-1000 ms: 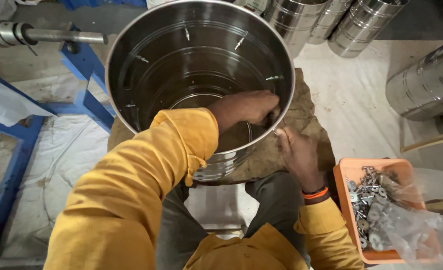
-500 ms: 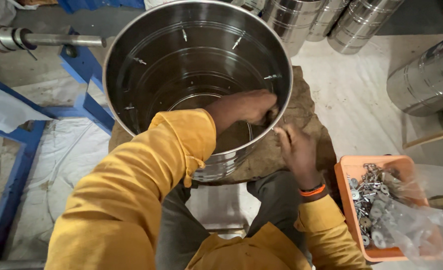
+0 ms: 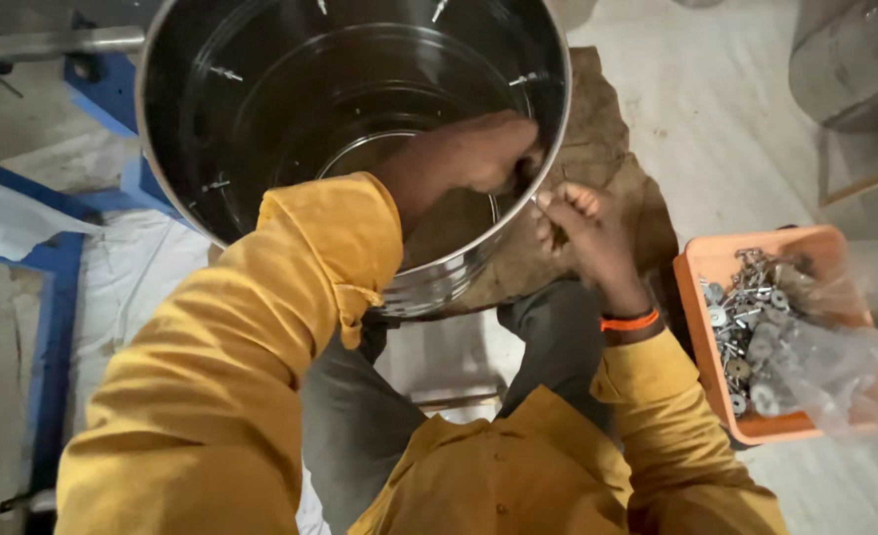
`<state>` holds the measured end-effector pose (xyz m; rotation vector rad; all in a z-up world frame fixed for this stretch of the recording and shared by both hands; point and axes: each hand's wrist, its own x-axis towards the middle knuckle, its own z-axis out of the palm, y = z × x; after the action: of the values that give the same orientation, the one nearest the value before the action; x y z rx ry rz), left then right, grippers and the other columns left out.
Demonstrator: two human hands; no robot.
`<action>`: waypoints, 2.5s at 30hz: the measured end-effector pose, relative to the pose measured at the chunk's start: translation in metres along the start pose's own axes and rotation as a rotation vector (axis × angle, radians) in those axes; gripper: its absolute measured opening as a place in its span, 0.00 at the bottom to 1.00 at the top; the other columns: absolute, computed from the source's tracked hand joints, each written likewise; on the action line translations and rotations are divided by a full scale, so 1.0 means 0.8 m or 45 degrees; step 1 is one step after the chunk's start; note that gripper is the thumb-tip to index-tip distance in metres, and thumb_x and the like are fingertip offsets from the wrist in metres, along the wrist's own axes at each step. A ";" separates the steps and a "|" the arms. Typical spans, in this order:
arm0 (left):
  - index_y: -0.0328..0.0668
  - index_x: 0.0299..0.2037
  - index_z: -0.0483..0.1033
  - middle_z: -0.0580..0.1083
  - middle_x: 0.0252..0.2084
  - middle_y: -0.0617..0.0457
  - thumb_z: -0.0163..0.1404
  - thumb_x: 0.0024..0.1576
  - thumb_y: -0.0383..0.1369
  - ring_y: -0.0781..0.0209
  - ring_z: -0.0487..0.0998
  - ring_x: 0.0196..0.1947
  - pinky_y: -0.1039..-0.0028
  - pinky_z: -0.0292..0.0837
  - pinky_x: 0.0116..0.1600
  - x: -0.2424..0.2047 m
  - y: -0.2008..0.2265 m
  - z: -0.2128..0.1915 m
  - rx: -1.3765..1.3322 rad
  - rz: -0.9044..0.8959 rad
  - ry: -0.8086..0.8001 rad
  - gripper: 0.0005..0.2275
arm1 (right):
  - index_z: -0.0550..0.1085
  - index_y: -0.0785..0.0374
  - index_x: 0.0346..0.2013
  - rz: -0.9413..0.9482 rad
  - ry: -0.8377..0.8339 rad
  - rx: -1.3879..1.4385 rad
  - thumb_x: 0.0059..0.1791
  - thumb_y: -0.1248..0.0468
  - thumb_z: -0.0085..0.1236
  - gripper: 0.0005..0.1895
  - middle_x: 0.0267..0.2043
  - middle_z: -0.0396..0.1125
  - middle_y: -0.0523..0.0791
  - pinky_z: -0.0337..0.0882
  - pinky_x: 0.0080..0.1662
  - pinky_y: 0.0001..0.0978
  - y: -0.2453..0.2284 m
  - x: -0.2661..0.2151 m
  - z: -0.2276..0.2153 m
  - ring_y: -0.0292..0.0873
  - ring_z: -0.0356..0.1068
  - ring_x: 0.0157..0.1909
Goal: The person inserts bolts into pre-drilled holes on a large stainless steel cylindrical container and tightens them by hand. They repeatedly reach into a nearby bin to retrieve additional bolts and continue securing the container.
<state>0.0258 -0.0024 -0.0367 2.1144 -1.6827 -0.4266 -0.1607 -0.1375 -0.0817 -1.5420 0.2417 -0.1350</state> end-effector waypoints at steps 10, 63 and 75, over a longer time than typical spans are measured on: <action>0.36 0.42 0.80 0.79 0.40 0.38 0.57 0.46 0.23 0.46 0.82 0.41 0.61 0.76 0.41 0.003 0.003 -0.002 0.066 -0.207 -0.165 0.12 | 0.76 0.62 0.47 -0.620 0.268 -0.656 0.57 0.64 0.61 0.06 0.36 0.72 0.45 0.67 0.34 0.27 -0.004 -0.024 0.007 0.37 0.69 0.33; 0.35 0.40 0.80 0.79 0.40 0.39 0.60 0.46 0.25 0.45 0.82 0.42 0.62 0.77 0.43 0.002 0.002 -0.002 0.064 -0.127 -0.073 0.11 | 0.72 0.58 0.30 0.404 -0.228 0.279 0.58 0.54 0.54 0.16 0.20 0.55 0.34 0.55 0.24 0.23 -0.018 0.013 -0.011 0.30 0.53 0.21; 0.36 0.45 0.77 0.78 0.42 0.40 0.57 0.58 0.33 0.44 0.80 0.42 0.59 0.73 0.44 -0.064 0.049 -0.095 0.102 0.130 0.204 0.10 | 0.72 0.63 0.37 0.026 0.038 -0.029 0.59 0.52 0.46 0.18 0.31 0.72 0.41 0.69 0.28 0.24 0.066 -0.055 -0.025 0.32 0.69 0.27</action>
<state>0.0168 0.0492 0.0486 2.0472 -1.7310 -0.1574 -0.2114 -0.1452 -0.1319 -1.5602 0.2836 -0.1397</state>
